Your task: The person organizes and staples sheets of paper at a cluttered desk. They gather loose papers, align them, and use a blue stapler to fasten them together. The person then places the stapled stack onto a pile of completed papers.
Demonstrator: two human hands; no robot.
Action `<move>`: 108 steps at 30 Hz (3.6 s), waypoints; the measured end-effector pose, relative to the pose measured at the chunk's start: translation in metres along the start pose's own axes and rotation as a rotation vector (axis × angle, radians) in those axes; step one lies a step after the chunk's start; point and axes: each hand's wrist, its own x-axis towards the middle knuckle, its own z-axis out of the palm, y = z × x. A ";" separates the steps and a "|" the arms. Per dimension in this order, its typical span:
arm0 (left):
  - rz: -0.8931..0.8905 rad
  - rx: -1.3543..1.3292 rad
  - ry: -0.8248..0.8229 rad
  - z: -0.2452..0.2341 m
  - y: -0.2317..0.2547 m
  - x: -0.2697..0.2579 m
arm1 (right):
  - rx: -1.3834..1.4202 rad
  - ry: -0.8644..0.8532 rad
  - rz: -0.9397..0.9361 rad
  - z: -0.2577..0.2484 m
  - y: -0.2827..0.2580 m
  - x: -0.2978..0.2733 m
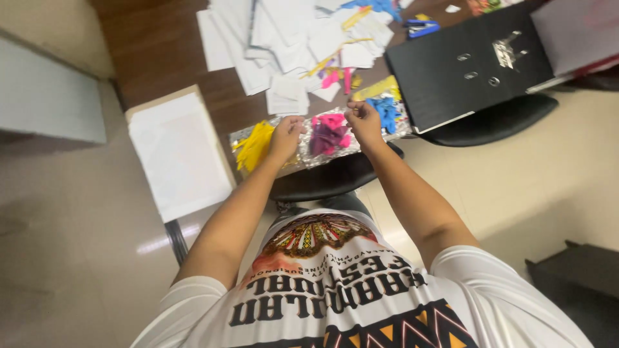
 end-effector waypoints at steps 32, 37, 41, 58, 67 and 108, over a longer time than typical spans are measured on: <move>-0.107 -0.097 -0.001 0.217 0.016 0.041 | 0.061 -0.084 0.158 -0.233 -0.020 0.070; -0.171 -0.121 0.095 0.182 0.002 0.048 | -0.006 -0.183 0.183 -0.202 -0.027 0.087; -0.166 -0.116 0.122 0.149 -0.005 0.052 | -0.066 -0.228 0.162 -0.173 -0.028 0.103; -0.259 -0.062 0.597 0.048 -0.001 0.166 | -0.322 -0.646 0.092 0.000 -0.013 0.222; -0.141 0.545 0.844 0.010 -0.065 0.276 | -0.127 -0.626 0.178 -0.003 -0.012 0.284; -0.254 0.023 0.197 0.170 0.145 0.057 | -0.324 -0.909 0.150 -0.189 -0.112 0.192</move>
